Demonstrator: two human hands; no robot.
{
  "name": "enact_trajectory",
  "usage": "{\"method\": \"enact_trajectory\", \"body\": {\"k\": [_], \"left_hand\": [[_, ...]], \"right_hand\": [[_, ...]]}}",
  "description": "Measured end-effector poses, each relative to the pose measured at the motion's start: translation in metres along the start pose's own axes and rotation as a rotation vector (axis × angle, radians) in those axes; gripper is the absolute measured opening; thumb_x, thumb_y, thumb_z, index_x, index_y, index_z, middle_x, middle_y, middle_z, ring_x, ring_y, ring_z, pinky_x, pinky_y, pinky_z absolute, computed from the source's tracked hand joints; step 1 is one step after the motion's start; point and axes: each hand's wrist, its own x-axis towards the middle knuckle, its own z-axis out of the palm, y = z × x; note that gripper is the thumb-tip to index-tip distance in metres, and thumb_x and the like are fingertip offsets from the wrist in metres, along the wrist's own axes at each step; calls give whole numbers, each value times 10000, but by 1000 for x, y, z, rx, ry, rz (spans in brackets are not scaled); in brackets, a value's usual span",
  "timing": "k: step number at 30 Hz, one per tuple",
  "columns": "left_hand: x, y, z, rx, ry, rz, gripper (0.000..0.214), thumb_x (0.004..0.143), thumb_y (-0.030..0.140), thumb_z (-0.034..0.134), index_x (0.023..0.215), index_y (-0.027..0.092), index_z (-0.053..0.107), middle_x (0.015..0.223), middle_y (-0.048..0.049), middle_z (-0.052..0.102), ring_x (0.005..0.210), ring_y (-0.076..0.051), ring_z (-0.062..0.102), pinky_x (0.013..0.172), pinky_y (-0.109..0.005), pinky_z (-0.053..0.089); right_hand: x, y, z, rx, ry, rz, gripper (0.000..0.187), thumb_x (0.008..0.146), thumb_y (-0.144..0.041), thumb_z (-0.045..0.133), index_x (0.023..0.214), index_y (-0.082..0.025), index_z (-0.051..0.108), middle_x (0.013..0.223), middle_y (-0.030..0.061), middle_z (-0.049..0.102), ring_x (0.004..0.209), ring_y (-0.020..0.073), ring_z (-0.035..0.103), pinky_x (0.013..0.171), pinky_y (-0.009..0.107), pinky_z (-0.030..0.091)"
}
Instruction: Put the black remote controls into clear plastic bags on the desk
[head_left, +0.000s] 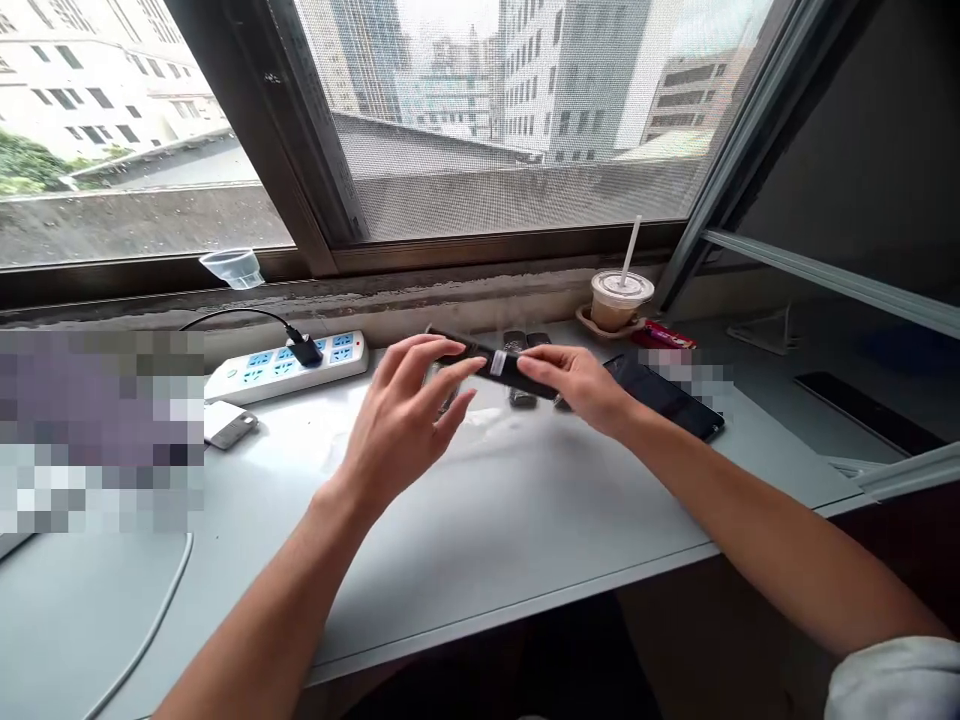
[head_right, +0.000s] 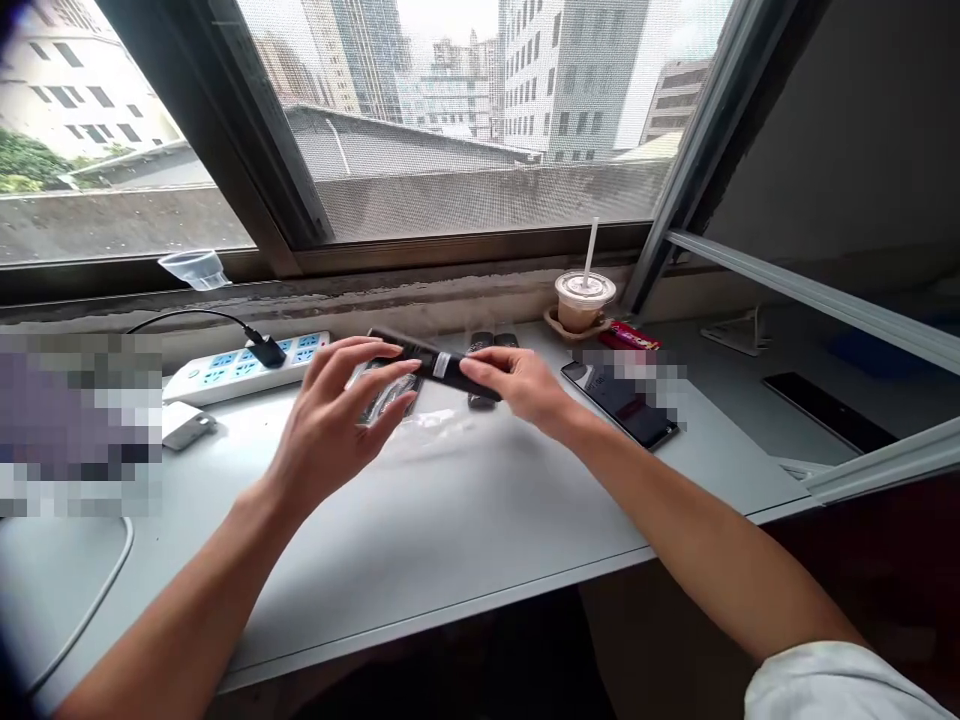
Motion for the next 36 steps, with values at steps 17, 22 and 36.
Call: {"method": "enact_trajectory", "body": {"k": [17, 22, 36], "left_hand": [[-12, 3, -5, -11, -688, -286, 554, 1017, 340, 636, 1549, 213, 547, 1376, -139, 693, 1314, -363, 620, 1029, -471, 547], [-11, 4, -8, -134, -668, -339, 571, 1026, 442, 605, 1572, 307, 507, 1454, -97, 648, 1167, -337, 695, 945, -468, 565], [-7, 21, -6, -654, -577, -585, 642, 972, 622, 635, 1541, 337, 550, 1467, -107, 605, 996, -251, 739, 743, -355, 626]], "right_hand": [[6, 16, -24, -78, 4, 92, 1388, 769, -297, 892, 1711, -300, -126, 1264, 109, 735, 742, 174, 739, 638, 313, 613], [4, 11, -22, -88, 62, 88, 1460, 753, -369, 929, 1695, -349, -187, 1308, 123, 706, 745, 208, 777, 621, 354, 670], [2, 14, -12, -36, 0, 96, 1601, 667, -380, 998, 1690, -274, -229, 1297, 124, 722, 1065, 292, 751, 830, 410, 670]]}}
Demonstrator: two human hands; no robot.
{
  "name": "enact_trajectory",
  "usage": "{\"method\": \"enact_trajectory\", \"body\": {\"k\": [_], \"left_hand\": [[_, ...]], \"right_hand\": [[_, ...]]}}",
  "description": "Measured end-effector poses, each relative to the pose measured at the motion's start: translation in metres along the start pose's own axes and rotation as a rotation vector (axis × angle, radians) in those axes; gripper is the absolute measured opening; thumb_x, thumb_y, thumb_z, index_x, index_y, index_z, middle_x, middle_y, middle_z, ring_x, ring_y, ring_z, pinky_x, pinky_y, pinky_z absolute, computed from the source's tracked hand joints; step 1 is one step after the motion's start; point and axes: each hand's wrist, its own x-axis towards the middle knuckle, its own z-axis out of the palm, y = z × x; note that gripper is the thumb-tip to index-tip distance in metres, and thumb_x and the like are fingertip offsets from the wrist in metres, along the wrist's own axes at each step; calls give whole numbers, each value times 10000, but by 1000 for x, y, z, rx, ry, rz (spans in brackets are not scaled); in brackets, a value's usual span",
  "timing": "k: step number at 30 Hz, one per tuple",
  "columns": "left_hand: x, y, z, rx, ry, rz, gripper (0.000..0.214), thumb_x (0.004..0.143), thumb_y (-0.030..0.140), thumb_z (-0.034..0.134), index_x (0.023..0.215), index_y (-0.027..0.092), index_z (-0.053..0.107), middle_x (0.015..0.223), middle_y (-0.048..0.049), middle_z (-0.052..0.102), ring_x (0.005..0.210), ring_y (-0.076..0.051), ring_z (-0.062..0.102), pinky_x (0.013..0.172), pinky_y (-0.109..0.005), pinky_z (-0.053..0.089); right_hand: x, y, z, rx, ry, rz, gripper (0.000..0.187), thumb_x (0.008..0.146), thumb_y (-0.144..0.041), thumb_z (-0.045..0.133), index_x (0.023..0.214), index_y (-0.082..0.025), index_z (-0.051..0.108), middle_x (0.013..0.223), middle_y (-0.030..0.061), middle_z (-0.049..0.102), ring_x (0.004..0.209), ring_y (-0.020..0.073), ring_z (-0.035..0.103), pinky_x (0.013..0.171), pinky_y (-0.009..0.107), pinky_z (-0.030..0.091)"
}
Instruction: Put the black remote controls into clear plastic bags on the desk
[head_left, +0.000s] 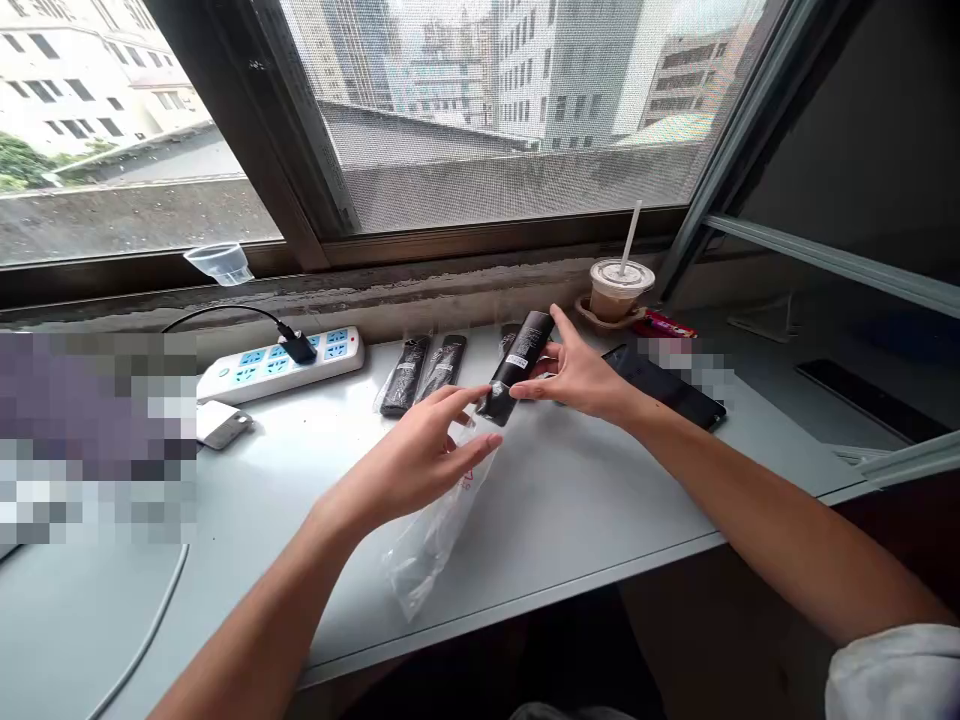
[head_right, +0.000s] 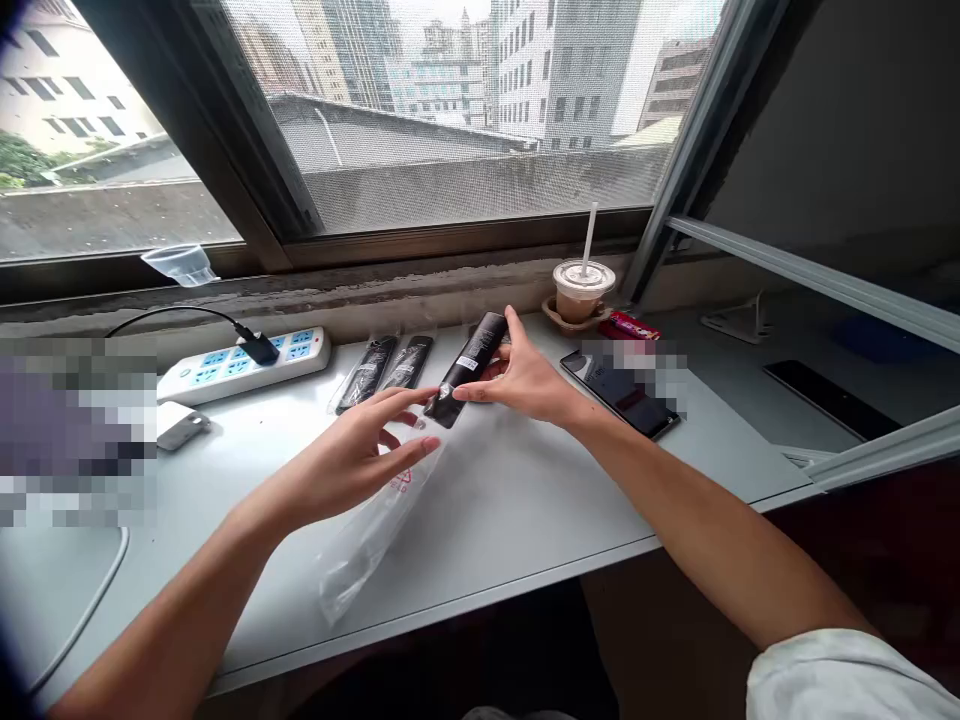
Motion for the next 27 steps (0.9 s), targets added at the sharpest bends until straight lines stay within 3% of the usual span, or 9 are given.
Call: {"method": "enact_trajectory", "body": {"k": [4, 7, 13, 18, 22, 25, 27], "left_hand": [[8, 0, -1, -164, 82, -49, 535, 980, 594, 640, 1385, 247, 688, 1299, -102, 737, 1094, -275, 719, 832, -356, 599], [16, -6, -1, -276, 62, -127, 484, 980, 590, 637, 1270, 223, 758, 1141, -94, 787, 1043, -262, 713, 806, -346, 564], [24, -12, 2, -508, 10, -263, 433, 870, 585, 775, 996, 173, 811, 968, -89, 755, 879, -194, 648, 727, -296, 484], [25, -14, 5, -598, 64, -266, 407, 797, 557, 853, 910, 170, 802, 936, -88, 743, 832, -177, 626, 718, -298, 472], [26, -13, 7, -572, 146, -255, 384, 785, 541, 860, 889, 176, 807, 908, -91, 753, 834, -195, 639, 713, -311, 478], [27, -11, 7, -557, 205, -229, 379, 795, 542, 847, 883, 176, 800, 887, -85, 750, 827, -199, 646, 701, -310, 479], [26, -9, 8, -558, 225, -215, 379, 804, 539, 841, 887, 173, 789, 875, -81, 747, 839, -202, 655, 716, -312, 493]], "right_hand": [[-2, 2, 0, 1, -94, -63, 1446, 736, -385, 961, 1719, -275, -94, 1145, 81, 759, 1005, 265, 743, 873, 433, 640], [-3, 0, 1, 48, -197, -107, 1254, 806, -381, 917, 1711, -294, 54, 1099, 64, 767, 975, 241, 746, 913, 440, 614], [-6, 0, 7, 139, -326, -136, 986, 910, -358, 831, 1654, -287, 188, 1053, 43, 768, 1035, 237, 757, 996, 448, 567], [-10, -4, 12, 161, -318, -149, 789, 965, -354, 757, 1577, -278, 266, 1047, 40, 775, 993, 213, 753, 951, 399, 564], [-12, -10, 13, 77, -308, -152, 503, 981, -392, 723, 1402, -270, 476, 1063, 42, 755, 965, 207, 718, 858, 349, 549], [-15, -15, 15, -109, -297, -188, 284, 967, -441, 724, 1142, -225, 667, 1088, 56, 713, 945, 205, 670, 820, 328, 519], [-17, -18, 16, -216, -354, -213, 257, 966, -468, 715, 979, -211, 718, 1113, 62, 697, 961, 210, 649, 828, 327, 506]]}}
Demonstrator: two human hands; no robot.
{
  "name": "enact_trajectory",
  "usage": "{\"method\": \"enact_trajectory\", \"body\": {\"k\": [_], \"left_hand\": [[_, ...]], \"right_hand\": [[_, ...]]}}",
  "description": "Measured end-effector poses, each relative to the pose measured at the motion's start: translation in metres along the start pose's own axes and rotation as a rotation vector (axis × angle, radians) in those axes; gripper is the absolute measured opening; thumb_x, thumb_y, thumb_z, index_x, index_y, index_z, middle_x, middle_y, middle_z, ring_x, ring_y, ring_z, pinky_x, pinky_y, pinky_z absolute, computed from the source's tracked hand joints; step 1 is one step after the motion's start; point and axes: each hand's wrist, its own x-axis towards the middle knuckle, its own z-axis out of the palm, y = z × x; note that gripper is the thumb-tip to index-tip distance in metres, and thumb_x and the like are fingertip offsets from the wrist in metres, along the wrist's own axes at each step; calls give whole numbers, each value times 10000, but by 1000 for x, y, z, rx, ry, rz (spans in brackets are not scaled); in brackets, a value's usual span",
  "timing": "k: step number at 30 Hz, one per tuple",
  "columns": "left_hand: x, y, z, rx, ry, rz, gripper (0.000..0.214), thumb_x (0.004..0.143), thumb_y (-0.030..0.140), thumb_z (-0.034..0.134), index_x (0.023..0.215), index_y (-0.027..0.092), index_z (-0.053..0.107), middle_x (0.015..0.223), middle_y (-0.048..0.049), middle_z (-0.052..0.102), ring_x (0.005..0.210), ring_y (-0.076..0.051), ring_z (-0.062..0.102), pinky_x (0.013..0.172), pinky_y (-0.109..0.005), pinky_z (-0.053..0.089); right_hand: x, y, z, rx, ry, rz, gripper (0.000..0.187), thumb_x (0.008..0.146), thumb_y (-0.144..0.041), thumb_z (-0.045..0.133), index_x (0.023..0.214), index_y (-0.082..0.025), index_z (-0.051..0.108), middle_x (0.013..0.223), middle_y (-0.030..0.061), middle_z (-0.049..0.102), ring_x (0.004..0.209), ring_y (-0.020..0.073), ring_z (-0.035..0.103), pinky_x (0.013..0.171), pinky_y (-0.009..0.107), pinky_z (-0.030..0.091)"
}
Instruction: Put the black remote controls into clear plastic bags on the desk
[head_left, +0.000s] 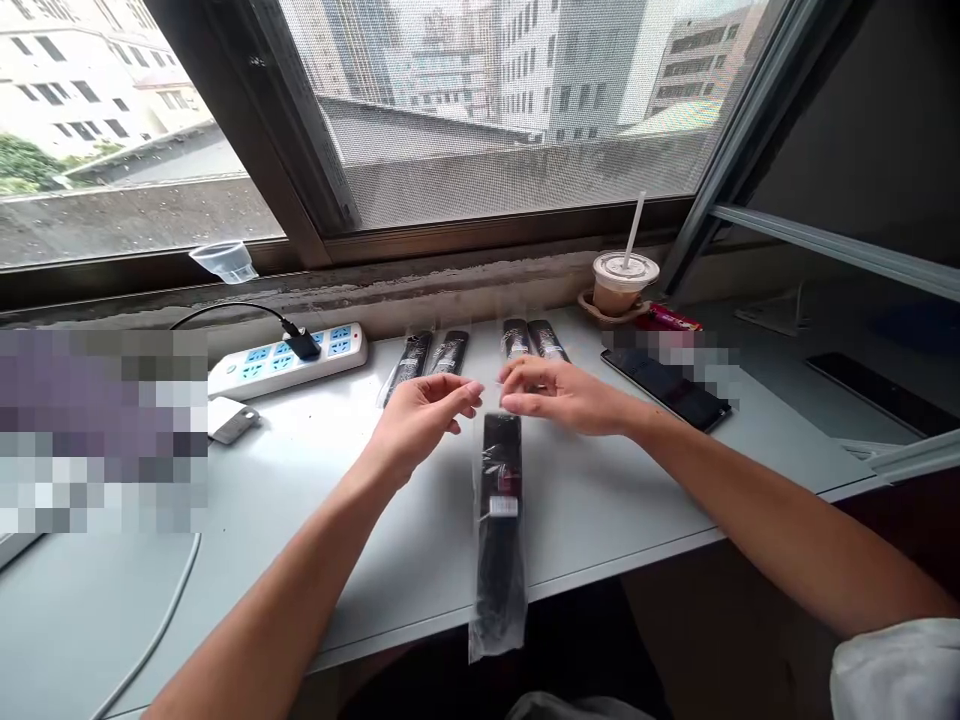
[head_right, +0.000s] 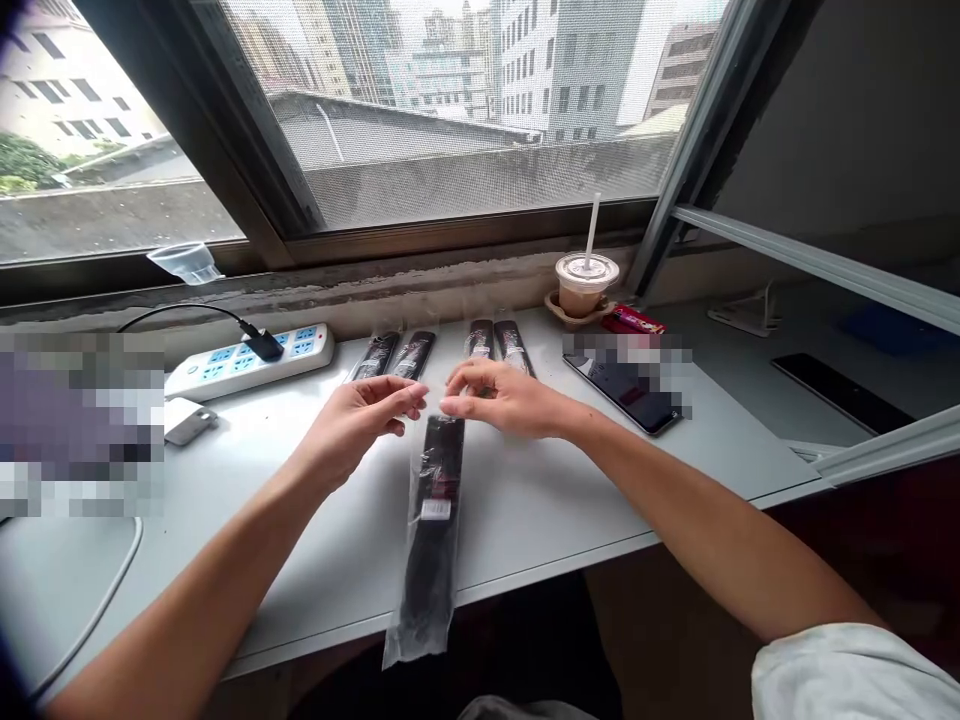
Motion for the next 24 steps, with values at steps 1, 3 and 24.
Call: {"method": "enact_trajectory", "body": {"k": [1, 3, 24], "left_hand": [[-1, 0, 1, -5, -3, 4, 379, 811, 539, 836, 893, 172, 782, 878, -81, 748, 856, -206, 664, 733, -315, 504], [-2, 1, 3, -29, -21, -2, 383, 824, 539, 830, 910, 172, 760, 898, -81, 751, 898, -216, 682, 772, -329, 531], [0, -6, -3, -244, -36, 40, 498, 791, 459, 896, 1171, 183, 732, 1111, -87, 722, 1002, -213, 694, 904, -390, 600]], "right_hand": [[0, -1, 0, -14, -47, 3, 268, 972, -477, 706, 951, -210, 725, 1092, 59, 697, 952, 208, 643, 820, 324, 501], [-1, -1, 1, 36, -96, 24, 261, 977, -475, 704, 985, -215, 719, 984, 39, 694, 883, 191, 631, 757, 308, 490], [1, 9, 4, 462, -75, 184, 554, 907, -429, 825, 1426, -287, 696, 1032, 56, 828, 932, 221, 806, 783, 352, 690]]}}
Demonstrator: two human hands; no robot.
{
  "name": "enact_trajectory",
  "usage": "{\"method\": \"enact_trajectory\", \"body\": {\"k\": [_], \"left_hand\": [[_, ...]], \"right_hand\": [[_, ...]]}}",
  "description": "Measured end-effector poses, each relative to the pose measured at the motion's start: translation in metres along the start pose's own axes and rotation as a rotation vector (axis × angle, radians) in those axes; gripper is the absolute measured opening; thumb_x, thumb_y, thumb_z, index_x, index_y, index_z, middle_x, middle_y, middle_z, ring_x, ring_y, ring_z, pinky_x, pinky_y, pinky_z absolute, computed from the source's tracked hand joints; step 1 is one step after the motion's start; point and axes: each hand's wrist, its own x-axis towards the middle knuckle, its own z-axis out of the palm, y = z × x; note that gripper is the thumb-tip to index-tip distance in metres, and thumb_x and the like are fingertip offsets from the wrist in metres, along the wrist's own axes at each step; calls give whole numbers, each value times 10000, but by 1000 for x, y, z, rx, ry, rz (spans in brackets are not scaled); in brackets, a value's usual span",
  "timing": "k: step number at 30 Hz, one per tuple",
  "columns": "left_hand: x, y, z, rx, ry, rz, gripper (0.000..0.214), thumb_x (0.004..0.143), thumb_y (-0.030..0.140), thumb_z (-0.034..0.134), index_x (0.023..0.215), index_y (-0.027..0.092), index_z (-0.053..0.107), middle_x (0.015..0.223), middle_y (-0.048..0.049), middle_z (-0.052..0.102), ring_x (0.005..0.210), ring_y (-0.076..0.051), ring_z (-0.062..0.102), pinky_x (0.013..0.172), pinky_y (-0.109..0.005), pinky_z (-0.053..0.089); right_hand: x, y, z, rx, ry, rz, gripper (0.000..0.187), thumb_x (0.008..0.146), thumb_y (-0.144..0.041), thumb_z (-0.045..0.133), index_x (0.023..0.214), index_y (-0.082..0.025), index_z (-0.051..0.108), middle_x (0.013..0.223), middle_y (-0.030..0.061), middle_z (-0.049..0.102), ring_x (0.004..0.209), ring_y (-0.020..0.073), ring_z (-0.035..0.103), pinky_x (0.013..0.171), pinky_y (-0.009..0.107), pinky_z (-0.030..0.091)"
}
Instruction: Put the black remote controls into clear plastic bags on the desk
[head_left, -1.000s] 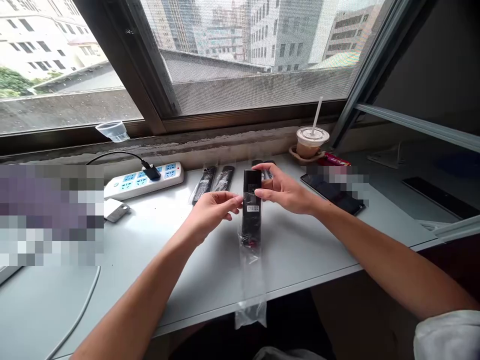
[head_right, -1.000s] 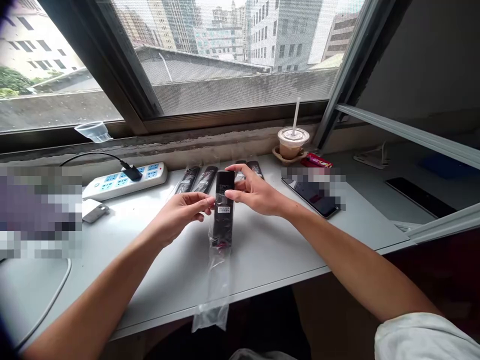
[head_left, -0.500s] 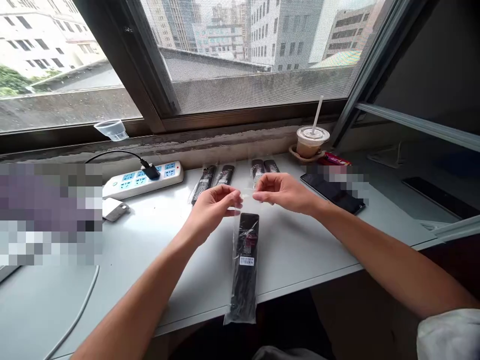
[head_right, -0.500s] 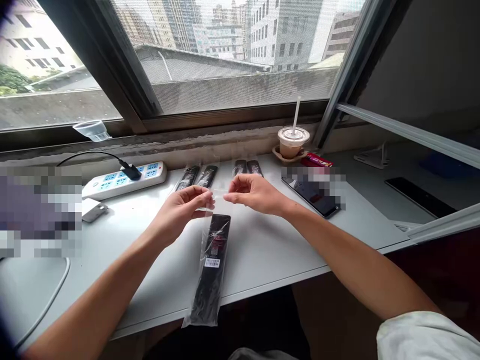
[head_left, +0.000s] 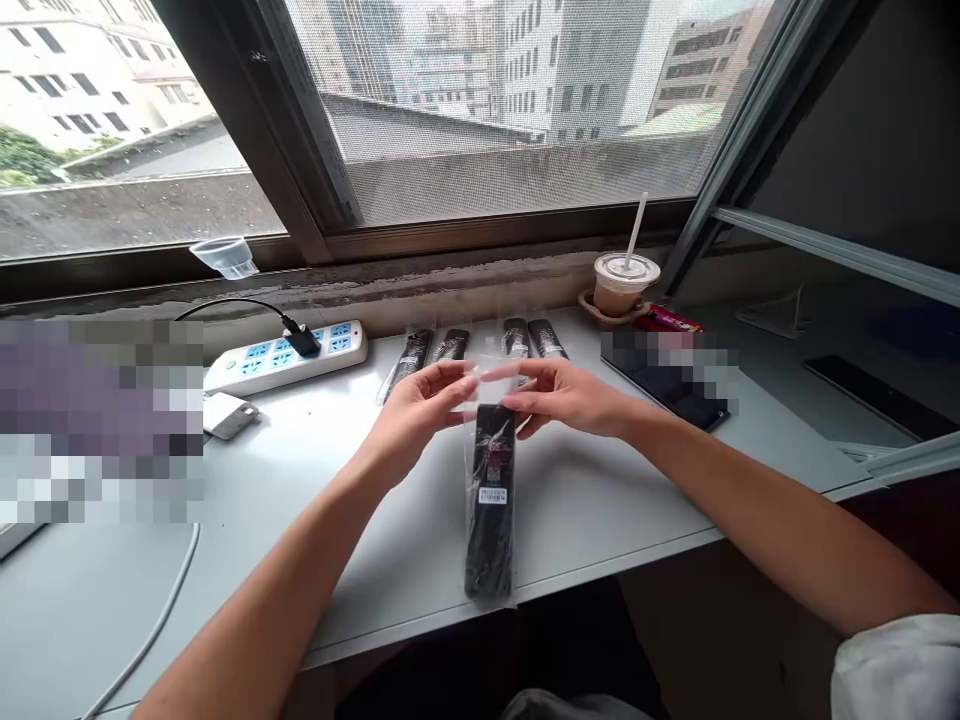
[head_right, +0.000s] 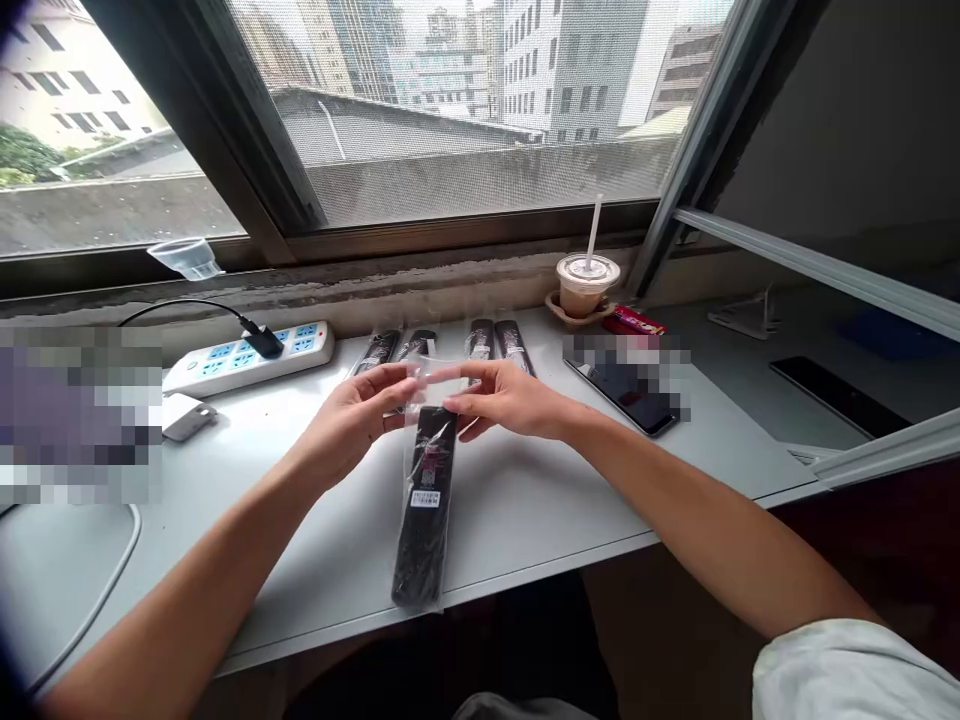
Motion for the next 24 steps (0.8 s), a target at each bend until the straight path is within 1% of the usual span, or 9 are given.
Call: {"method": "enact_trajectory", "body": {"k": [2, 4, 7, 10, 13, 15, 20, 22, 24], "left_hand": [[0, 0, -2, 5, -73, -26, 509, 771, 417, 914, 1191, 188, 742, 1136, -96, 728, 1001, -221, 703, 895, -392, 597], [0, 0, -2, 8, -102, -20, 388, 783, 388, 896, 1080, 177, 761, 1060, -78, 732, 944, -207, 704, 864, -379, 597], [0, 1, -1, 3, -76, 15, 201, 811, 327, 836, 877, 170, 730, 894, -24, 693, 804, -154, 665, 826, -350, 591], [-1, 2, 1, -4, -64, 13, 127, 821, 277, 766, 833, 180, 684, 832, 2, 651, 761, -140, 630, 819, -340, 585], [-3, 4, 2, -60, -123, -60, 188, 876, 369, 713, 901, 195, 646, 872, -13, 656, 819, -177, 665, 779, -345, 585], [-5, 5, 3, -42, -152, -99, 283, 892, 453, 737, 966, 208, 617, 936, -23, 670, 880, -201, 694, 756, -337, 580], [-7, 3, 4, 77, -172, -70, 495, 766, 424, 910, 1075, 234, 572, 1097, -38, 689, 938, -204, 719, 735, -296, 557], [-5, 2, 4, 84, -166, -41, 504, 757, 417, 912, 1087, 230, 581, 1104, -42, 685, 921, -197, 717, 751, -307, 560], [1, 2, 2, 129, -115, -3, 485, 760, 426, 896, 1096, 220, 613, 1105, -48, 679, 904, -194, 714, 763, -319, 563]], "right_hand": [[1, 1, -3, -31, 72, -52, 530, 897, -444, 830, 1389, -273, 731, 1031, 65, 828, 930, 230, 799, 752, 351, 694], [0, 0, -6, -55, 89, -81, 477, 877, -451, 843, 1306, -251, 788, 1049, 76, 826, 940, 238, 788, 751, 362, 696], [-3, -5, -5, -62, -10, -91, 390, 875, -463, 836, 1184, -226, 843, 1119, 95, 810, 1025, 265, 762, 800, 391, 696], [-4, -9, -1, -67, -38, -85, 365, 908, -521, 781, 1059, -200, 867, 1162, 111, 777, 1050, 270, 744, 797, 386, 693], [-2, -6, 4, -98, 50, -95, 335, 832, -497, 860, 965, -188, 858, 1084, 94, 761, 966, 238, 741, 744, 348, 683], [0, -3, 6, -110, 89, -115, 323, 786, -460, 905, 944, -186, 839, 1022, 76, 755, 915, 216, 731, 731, 333, 665], [2, 0, 10, -161, 141, -138, 296, 787, -412, 910, 930, -181, 791, 896, 45, 738, 829, 189, 707, 751, 334, 626], [3, 0, 9, -169, 168, -137, 306, 807, -401, 894, 1000, -190, 784, 935, 47, 748, 845, 193, 717, 771, 345, 634], [4, 0, 6, -171, 232, -145, 332, 843, -400, 860, 1097, -205, 770, 1039, 62, 756, 894, 203, 727, 799, 364, 649]]}}
